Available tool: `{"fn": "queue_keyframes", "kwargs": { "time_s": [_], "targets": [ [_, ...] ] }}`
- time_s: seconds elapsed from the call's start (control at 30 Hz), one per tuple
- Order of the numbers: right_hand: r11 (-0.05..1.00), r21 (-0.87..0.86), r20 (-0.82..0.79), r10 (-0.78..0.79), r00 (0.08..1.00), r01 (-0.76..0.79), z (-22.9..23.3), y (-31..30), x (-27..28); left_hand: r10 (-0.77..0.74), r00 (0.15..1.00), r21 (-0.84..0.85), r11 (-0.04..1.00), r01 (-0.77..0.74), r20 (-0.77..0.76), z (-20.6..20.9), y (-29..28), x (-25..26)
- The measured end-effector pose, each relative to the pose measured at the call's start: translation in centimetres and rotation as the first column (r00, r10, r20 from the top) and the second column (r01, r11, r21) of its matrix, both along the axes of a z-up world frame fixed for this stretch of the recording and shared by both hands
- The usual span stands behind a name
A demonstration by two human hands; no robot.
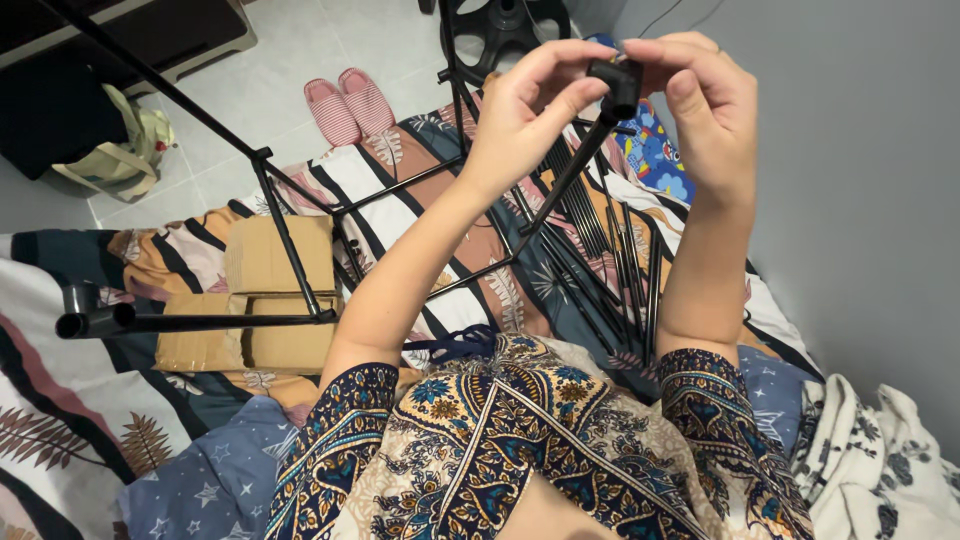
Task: The person assembles a black metal rack by hand, connecting long rods into plastic corner joints while sitting on a bed. They retrieve components from a cardboard box and follow printed instructions.
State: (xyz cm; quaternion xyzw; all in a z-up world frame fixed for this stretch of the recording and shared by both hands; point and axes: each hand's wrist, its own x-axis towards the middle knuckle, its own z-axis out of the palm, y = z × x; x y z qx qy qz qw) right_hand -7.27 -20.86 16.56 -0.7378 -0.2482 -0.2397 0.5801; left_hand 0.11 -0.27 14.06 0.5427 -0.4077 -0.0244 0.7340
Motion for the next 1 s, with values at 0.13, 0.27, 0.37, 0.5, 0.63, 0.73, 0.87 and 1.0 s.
{"fn": "queue_keyframes", "kwargs": {
  "time_s": [0.13,0.27,0.37,0.5,0.63,0.73,0.87,1.0],
  "targets": [
    [1.000,0.022,-0.031,0.017,0.999,-0.017,-0.6,-0.2,0.2,-0.012,1.000,0.031,0.999,0.011,0.015,0.5,0.4,-0.6],
    [1.000,0.006,-0.044,0.014,0.999,-0.014,-0.9,-0.2,-0.3,0.054,0.996,0.083,0.995,-0.060,0.075,0.7,0.9,-1.1],
    [0.995,0.063,-0.055,0.079,0.995,-0.075,-0.8,-0.2,-0.2,0.070,0.994,0.085,0.993,-0.077,0.087,0.4,1.0,-1.1],
    [0.999,-0.036,0.003,0.027,1.000,-0.027,0.4,-0.5,0.5,0.120,0.974,0.206,0.966,-0.159,0.191,0.0,0.7,-0.3],
    [0.971,-0.158,0.082,-0.169,0.982,0.181,2.8,0.3,0.6,0.045,0.976,0.137,0.988,-0.076,0.214,-0.6,0.2,0.9],
    [0.937,-0.324,0.106,-0.101,0.989,0.131,4.8,1.3,1.1,-0.015,0.990,0.136,0.991,-0.004,0.138,-1.6,-0.1,1.5],
    [0.878,-0.475,0.191,0.161,0.968,-0.052,5.3,2.5,1.8,-0.032,0.996,0.098,0.995,0.023,0.087,-3.4,-1.1,2.5],
    [0.878,-0.473,0.110,0.143,0.984,-0.075,4.4,3.5,1.3,-0.161,0.987,0.052,0.985,0.162,-0.029,-4.1,-1.3,2.9]
  ]
}}
